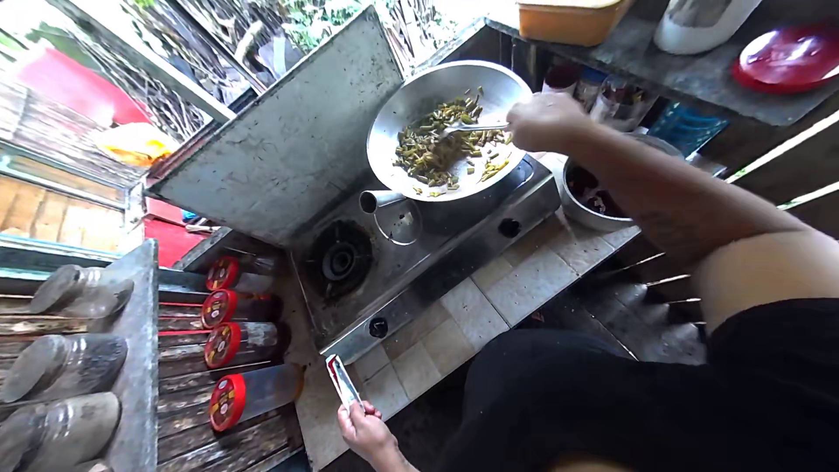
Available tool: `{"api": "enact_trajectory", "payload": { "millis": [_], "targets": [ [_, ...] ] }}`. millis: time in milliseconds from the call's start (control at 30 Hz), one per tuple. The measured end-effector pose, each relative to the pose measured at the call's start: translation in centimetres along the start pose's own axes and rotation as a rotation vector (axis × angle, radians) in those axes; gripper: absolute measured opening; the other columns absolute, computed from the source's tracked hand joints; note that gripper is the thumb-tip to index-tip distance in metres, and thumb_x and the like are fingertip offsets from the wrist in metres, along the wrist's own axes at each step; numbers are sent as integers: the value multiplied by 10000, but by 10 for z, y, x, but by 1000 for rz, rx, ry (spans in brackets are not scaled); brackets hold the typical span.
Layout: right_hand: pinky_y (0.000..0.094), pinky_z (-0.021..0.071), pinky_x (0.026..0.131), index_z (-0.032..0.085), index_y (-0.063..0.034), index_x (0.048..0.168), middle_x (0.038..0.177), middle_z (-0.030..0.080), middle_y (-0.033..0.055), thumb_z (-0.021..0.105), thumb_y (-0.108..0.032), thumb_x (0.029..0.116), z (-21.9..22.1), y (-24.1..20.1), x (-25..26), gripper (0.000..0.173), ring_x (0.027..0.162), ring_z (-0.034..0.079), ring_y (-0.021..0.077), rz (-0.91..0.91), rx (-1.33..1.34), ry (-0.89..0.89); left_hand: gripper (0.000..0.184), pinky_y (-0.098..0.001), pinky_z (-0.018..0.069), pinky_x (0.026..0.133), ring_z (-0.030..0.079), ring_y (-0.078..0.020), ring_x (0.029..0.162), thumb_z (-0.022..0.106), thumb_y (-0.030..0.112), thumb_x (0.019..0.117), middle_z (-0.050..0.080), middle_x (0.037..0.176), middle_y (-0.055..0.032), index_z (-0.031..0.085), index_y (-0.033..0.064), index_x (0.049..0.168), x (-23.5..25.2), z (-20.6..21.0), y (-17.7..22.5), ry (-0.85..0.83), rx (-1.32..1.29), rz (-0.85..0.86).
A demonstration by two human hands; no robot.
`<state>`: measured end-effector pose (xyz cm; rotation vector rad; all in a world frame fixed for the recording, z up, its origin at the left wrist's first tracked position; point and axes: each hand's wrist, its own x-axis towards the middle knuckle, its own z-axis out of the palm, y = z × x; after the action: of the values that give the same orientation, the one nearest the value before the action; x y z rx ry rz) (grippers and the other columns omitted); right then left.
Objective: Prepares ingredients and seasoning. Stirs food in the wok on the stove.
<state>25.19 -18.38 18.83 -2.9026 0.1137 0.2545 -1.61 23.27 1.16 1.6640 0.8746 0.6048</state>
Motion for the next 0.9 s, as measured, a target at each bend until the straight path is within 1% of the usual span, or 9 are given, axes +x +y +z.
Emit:
{"api": "enact_trajectory", "payload": {
  "millis": [67, 233, 300, 433, 500, 633, 700, 767, 900],
  "targets": [
    [718, 486, 755, 668, 14, 931, 998, 674, 283, 536, -193, 1038, -16, 27, -30, 269, 1031, 652, 505, -15, -76, 55, 201, -124, 432, 457, 483, 32, 480, 333, 48, 1070, 472, 643, 68, 522, -20, 1064, 3, -2, 0, 3, -6, -2],
    [714, 474, 749, 698, -9, 939, 963, 686, 275, 534, -216, 1066, -47, 47, -84, 292, 990, 657, 512, 90, -199, 35, 199, -126, 429, 462, 476, 32, 480, 330, 59, 1072, 463, 648, 68, 515, -17, 1062, 2, -7, 2, 27, 5, -8],
    [743, 471, 721, 688, 22, 914, 961, 676, 302, 588, -180, 1009, -33, 37, -66, 245, 985, 651, 537, 109, -140, 19, 221, -128, 430, 461, 478, 32, 483, 330, 70, 1069, 468, 650, 68, 520, -39, 1096, 4, -8, -5, 11, 4, 18],
    [728, 485, 858, 683, 65, 1071, 1150, 664, 320, 518, -175, 1057, -13, 15, -12, 291, 1153, 626, 521, 69, -37, 19, 219, -130, 422, 464, 467, 29, 483, 330, 75, 1074, 462, 656, 69, 517, -34, 1104, 0, -6, -4, -1, 11, 5],
    [733, 473, 890, 665, 88, 1056, 1174, 649, 333, 519, -137, 1053, -28, 13, -6, 268, 1185, 603, 529, 54, -36, 57, 218, -129, 426, 462, 472, 30, 481, 333, 76, 1074, 466, 655, 70, 518, -34, 1108, -1, -6, -3, 7, 10, -3],
    [684, 471, 852, 620, 147, 925, 1061, 641, 350, 512, -40, 1032, -65, 16, -5, 241, 1030, 638, 499, 166, -42, 14, 211, -129, 429, 465, 480, 32, 489, 339, 75, 1073, 472, 660, 72, 525, -23, 1087, -3, -12, -9, 38, -5, -14],
    [598, 502, 826, 618, 140, 973, 1032, 647, 307, 509, -52, 1037, -64, 18, 11, 230, 911, 653, 413, 292, 53, -18, 212, -129, 429, 468, 480, 32, 492, 332, 75, 1073, 472, 658, 74, 523, -18, 1075, -5, -16, -12, 57, -12, -24],
    [537, 500, 823, 615, 123, 1020, 1027, 631, 263, 534, -65, 1027, -48, 20, 37, 204, 879, 625, 353, 355, 153, -42, 213, -131, 430, 474, 481, 27, 495, 323, 70, 1073, 467, 662, 73, 516, -18, 1080, -9, -21, -11, 70, 5, -36],
    [530, 518, 795, 631, 97, 1121, 1023, 641, 252, 524, -179, 1072, 7, 19, 85, 300, 849, 634, 334, 162, 265, -95, 206, -134, 430, 472, 476, 30, 492, 324, 76, 1076, 466, 653, 71, 508, -17, 1071, -12, -28, -15, 85, 31, -56]
  ]
}}
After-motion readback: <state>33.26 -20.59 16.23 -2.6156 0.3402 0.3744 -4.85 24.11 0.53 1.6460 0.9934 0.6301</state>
